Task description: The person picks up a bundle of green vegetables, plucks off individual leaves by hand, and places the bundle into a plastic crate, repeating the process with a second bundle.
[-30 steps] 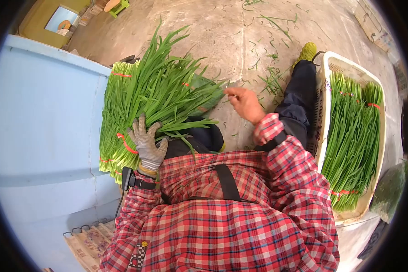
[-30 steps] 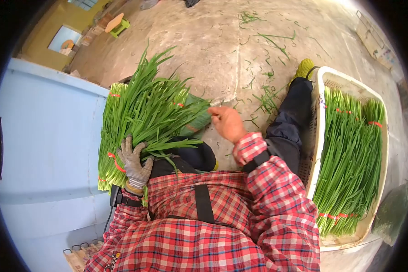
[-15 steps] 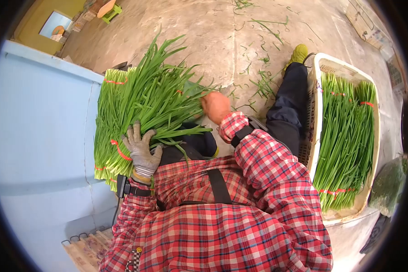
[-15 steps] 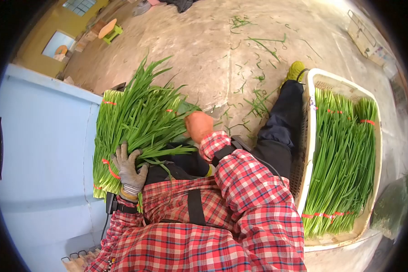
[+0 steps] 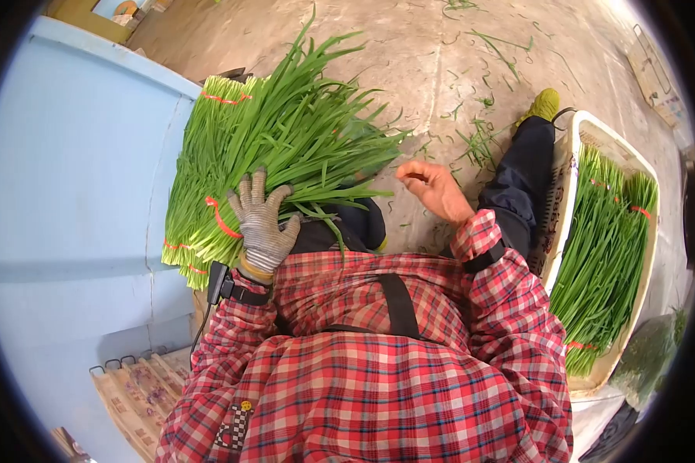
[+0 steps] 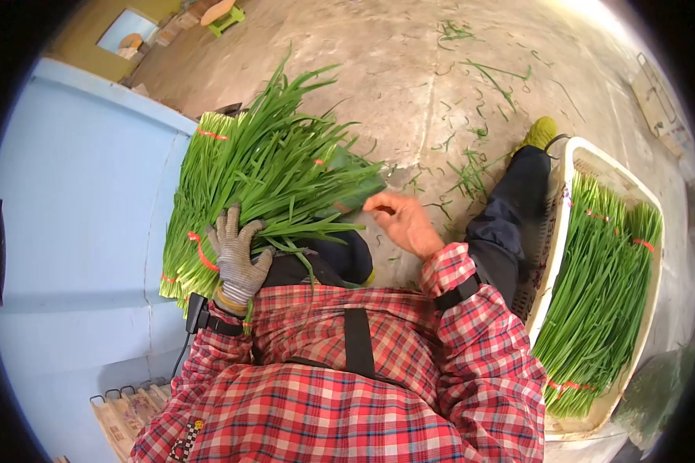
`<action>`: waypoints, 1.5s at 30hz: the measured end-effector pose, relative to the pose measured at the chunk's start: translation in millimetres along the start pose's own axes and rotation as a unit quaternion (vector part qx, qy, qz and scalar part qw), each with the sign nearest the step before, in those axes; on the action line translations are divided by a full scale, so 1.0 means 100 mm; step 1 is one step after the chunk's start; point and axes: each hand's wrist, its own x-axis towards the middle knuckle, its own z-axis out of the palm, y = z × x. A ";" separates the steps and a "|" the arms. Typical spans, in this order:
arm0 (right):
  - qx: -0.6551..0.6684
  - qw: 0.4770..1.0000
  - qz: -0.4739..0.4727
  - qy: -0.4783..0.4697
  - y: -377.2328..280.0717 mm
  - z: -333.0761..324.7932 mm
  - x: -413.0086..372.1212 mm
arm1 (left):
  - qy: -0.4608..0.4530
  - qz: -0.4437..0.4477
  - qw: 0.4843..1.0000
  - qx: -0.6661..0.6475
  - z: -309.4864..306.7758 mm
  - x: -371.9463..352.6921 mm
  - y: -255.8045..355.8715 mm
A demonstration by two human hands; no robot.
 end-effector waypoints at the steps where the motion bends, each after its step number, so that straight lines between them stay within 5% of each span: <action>1: -0.042 0.999 -0.013 -0.031 -0.13 0.06 0.00 | -0.003 0.014 1.000 -0.004 -0.01 0.00 0.01; 4: -0.129 0.991 -0.034 -0.028 -0.59 0.20 0.00 | 0.009 0.033 0.999 -0.008 -0.07 -0.02 0.05; 7: -0.253 0.915 -0.312 -0.021 -0.82 0.73 0.03 | -0.037 0.056 0.998 -0.013 -0.10 -0.16 0.10; 8: -0.255 0.909 -0.315 -0.093 -0.97 0.90 0.05 | -0.030 0.069 0.997 0.000 -0.04 -0.22 0.09; 11: -0.377 0.819 -0.426 -0.077 -1.04 1.38 0.33 | -0.023 0.086 0.996 0.016 -0.01 -0.22 0.15; 14: -0.470 0.795 -0.383 0.001 -0.82 1.58 0.61 | -0.039 0.086 0.995 0.014 -0.06 -0.20 0.16; 18: -0.590 0.767 -0.240 -0.072 -0.67 1.50 0.40 | -0.024 0.102 0.993 -0.044 -0.08 -0.23 0.12; 30: -0.645 0.722 -0.246 -0.044 -0.49 1.52 -0.32 | 0.153 0.117 0.945 -0.263 -0.27 -0.12 -0.05; 33: -0.654 0.718 -0.231 -0.066 -0.52 1.54 -0.37 | 0.177 0.079 0.966 -0.174 -0.48 0.24 0.04; 35: -0.660 0.709 -0.237 -0.072 -0.48 1.57 -0.38 | 0.099 0.092 0.990 0.042 -0.63 0.58 0.17; 36: -0.666 0.701 -0.242 -0.078 -0.48 1.57 -0.38 | 0.101 0.093 0.990 0.042 -0.52 0.68 0.09; 39: -0.596 0.768 -0.197 -0.128 -0.62 1.56 -0.40 | -0.148 0.025 0.987 -0.063 -0.24 0.93 -0.06; 40: -0.597 0.766 -0.202 -0.130 -0.64 1.54 -0.37 | -0.143 0.021 0.987 -0.063 -0.23 0.91 -0.06; 42: -0.590 0.781 -0.178 -0.103 -0.66 1.48 -0.31 | 0.061 0.075 0.977 -0.189 -0.36 0.79 0.00; 43: -0.564 0.803 -0.170 -0.087 -0.61 1.42 -0.26 | 0.087 0.062 0.962 -0.250 -0.44 0.67 -0.01; 44: -0.562 0.801 -0.182 -0.099 -0.54 1.36 -0.20 | 0.096 0.048 0.964 -0.243 -0.54 0.47 -0.12; 45: -0.540 0.818 -0.179 -0.085 -0.47 1.29 -0.13 | -0.006 -0.017 0.921 -0.388 -0.65 0.22 -0.29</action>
